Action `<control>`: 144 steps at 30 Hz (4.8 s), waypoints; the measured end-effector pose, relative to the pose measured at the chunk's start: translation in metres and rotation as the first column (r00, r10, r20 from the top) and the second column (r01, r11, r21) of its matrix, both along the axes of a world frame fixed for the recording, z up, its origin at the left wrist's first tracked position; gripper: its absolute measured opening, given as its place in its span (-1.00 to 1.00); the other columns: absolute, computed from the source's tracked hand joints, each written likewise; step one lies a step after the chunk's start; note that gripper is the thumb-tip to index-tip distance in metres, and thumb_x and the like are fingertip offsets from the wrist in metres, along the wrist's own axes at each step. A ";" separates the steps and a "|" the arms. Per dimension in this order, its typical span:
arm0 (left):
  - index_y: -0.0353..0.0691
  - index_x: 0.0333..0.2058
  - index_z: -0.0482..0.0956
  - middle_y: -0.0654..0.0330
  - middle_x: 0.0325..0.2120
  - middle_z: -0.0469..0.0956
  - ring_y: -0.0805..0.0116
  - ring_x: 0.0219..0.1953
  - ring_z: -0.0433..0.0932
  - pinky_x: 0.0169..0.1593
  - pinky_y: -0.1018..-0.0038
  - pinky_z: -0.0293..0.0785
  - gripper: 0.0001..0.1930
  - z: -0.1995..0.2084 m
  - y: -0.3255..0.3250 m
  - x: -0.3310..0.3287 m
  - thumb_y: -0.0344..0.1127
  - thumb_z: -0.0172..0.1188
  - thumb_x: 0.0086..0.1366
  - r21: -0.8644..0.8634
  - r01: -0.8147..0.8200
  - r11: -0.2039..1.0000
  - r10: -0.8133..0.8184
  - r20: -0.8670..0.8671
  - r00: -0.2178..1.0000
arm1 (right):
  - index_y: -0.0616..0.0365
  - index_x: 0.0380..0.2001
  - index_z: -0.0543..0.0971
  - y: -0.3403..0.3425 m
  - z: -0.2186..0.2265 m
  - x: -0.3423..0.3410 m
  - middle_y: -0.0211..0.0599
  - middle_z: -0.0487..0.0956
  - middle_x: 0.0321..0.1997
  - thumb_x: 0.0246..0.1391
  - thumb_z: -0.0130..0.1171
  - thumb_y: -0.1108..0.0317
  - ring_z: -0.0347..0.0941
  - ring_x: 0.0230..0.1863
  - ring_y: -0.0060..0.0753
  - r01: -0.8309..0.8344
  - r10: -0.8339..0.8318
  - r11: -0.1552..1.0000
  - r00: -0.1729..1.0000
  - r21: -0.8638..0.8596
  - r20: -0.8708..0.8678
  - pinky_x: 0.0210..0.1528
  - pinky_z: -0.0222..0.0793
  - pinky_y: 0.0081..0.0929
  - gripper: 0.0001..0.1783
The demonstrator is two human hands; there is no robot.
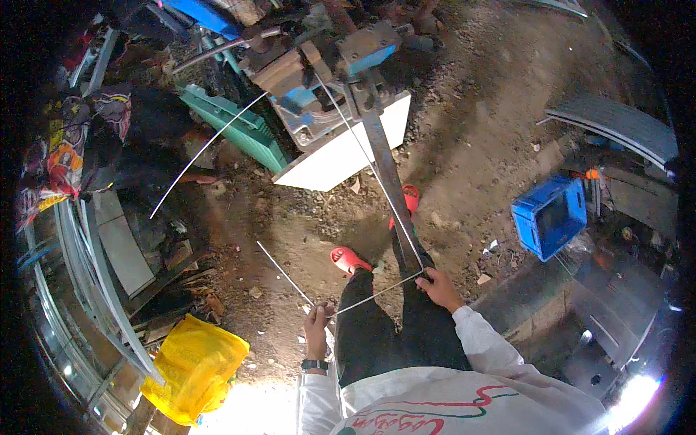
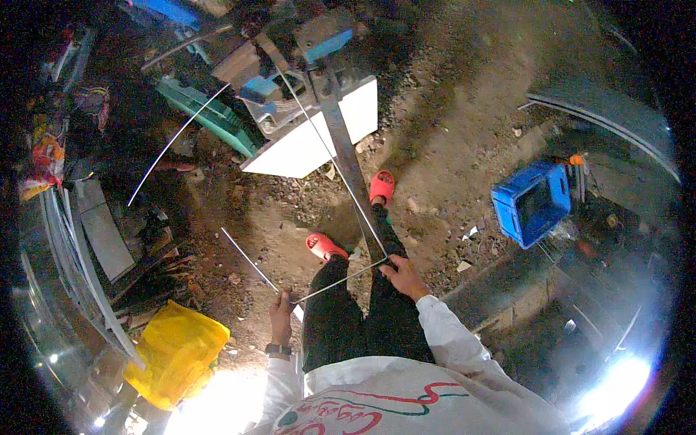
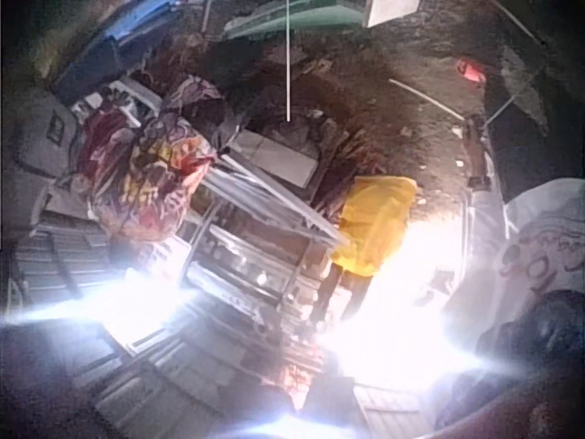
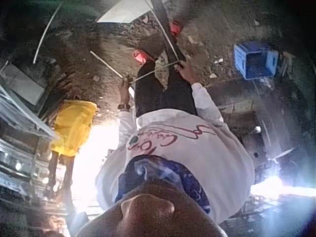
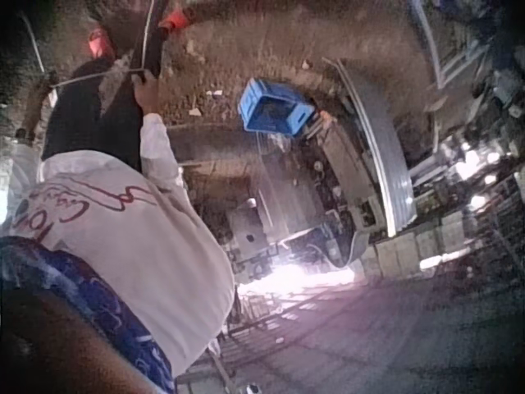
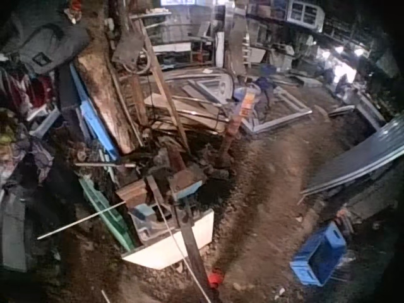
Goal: The person uses a manual metal bending machine to bend a thin metal rod into a rectangular shape. They measure the rod with a tape measure, mark it with a marker, and repeatedly bend it using the machine's lever. The person adjusts the rod's position multiple times to achieve the desired shape.
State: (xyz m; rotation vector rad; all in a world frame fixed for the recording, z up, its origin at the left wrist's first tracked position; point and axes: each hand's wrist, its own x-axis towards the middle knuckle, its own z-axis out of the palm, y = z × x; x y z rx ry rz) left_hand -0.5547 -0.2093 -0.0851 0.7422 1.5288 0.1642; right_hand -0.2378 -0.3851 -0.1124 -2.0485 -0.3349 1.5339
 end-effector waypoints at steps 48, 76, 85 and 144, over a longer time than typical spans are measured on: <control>-0.24 0.22 0.23 -0.06 0.19 0.29 -0.09 0.26 0.25 0.36 0.04 0.11 -0.15 -0.025 -0.114 0.233 0.44 -0.11 0.29 -0.370 -0.920 0.127 0.991 0.003 0.136 | 0.21 -0.27 0.58 0.367 -0.035 0.491 0.07 0.60 -0.24 0.37 -0.14 0.02 0.50 -0.25 0.16 -0.566 0.294 0.819 0.265 -0.098 0.918 -0.19 0.37 -0.01 -0.52; -0.23 -0.09 0.50 0.08 -0.20 0.53 0.02 -0.06 0.47 0.11 0.10 0.37 -0.28 -0.009 -0.119 0.271 0.41 -0.11 0.32 -0.313 -0.949 0.043 0.999 -0.001 0.046 | 0.16 -0.28 0.65 0.806 -0.022 0.336 -0.14 0.61 -0.25 0.16 0.00 0.01 0.53 -0.17 -0.24 -0.985 0.792 0.151 0.070 -0.083 0.606 0.07 0.36 -0.25 -0.56; -0.25 -0.07 0.48 0.08 -0.22 0.52 0.03 -0.07 0.45 0.13 0.11 0.32 -0.28 -0.006 -0.107 0.278 0.40 -0.13 0.34 -0.277 -0.960 0.037 0.994 -0.090 0.064 | 0.11 0.05 0.58 0.750 -0.033 0.380 -0.44 0.60 -0.08 0.33 0.01 0.00 0.47 0.03 -0.49 -0.595 0.689 0.342 0.685 0.728 0.236 0.21 0.26 -0.49 -0.54; -0.30 -0.05 0.46 0.05 -0.23 0.52 0.12 -0.16 0.49 0.07 0.18 0.38 -0.27 0.003 -0.109 0.235 0.38 -0.17 0.37 -0.372 -0.923 0.101 0.989 0.136 0.054 | -0.02 0.05 0.58 0.784 0.128 0.061 -0.12 0.60 0.03 0.22 0.07 0.16 0.55 0.05 -0.06 -0.632 0.157 -0.330 -0.769 -0.701 0.620 0.12 0.37 0.03 -0.62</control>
